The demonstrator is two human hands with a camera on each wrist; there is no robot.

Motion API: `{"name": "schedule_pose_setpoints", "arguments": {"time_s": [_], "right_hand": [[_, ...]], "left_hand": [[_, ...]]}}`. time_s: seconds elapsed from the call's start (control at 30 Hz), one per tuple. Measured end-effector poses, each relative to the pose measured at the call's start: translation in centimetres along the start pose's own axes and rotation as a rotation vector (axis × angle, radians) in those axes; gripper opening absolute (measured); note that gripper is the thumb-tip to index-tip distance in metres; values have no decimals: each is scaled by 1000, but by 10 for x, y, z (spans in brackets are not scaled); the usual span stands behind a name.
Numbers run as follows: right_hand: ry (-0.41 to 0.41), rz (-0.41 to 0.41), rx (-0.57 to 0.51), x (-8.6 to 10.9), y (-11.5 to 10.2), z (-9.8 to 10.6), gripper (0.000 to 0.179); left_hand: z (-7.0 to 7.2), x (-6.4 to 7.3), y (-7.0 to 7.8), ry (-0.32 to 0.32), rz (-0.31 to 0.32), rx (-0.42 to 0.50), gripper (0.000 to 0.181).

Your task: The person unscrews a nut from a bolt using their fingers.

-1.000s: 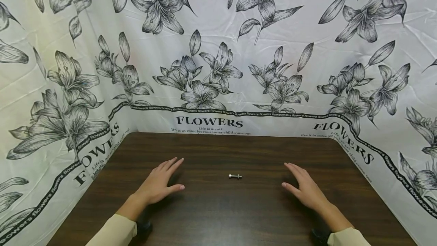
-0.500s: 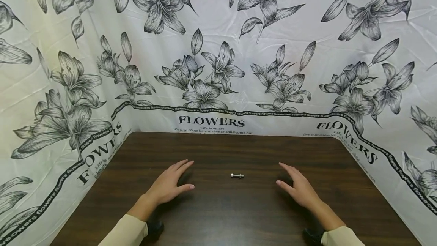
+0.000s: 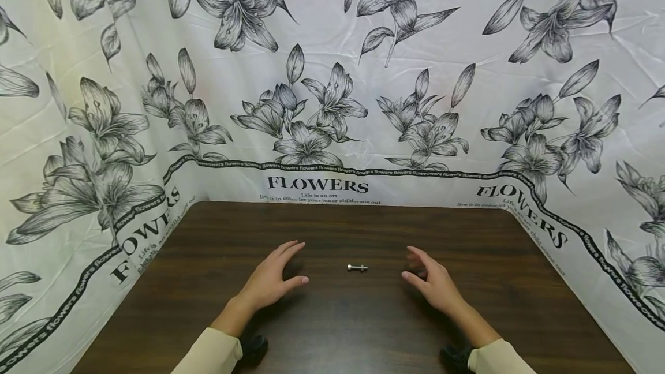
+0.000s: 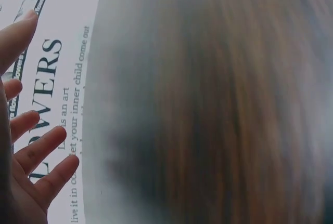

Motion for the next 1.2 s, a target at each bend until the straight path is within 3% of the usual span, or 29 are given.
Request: {"name": "schedule_pose_setpoints", "arguments": {"time_s": [0.43, 0.8, 1.2], "right_hand": [[23, -29, -63, -9, -14, -16, 57], [9, -59, -62, -16, -19, -24, 57], [-22, -94, -47, -24, -29, -38, 48]], "left_hand": [[-20, -9, 13, 52, -9, 132, 70], [-34, -24, 25, 53, -23, 267, 64], [-51, -35, 34, 70, -69, 298, 54]]}}
Point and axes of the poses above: each hand's wrist, its own x-axis away from the middle knuckle, its own z-axis out of the back of the hand, y = z × x, the point moved 4 cm from there along -x, towards the middle knuckle, and after that the axes turned 14 degrees about x, right-handed, at the moved point
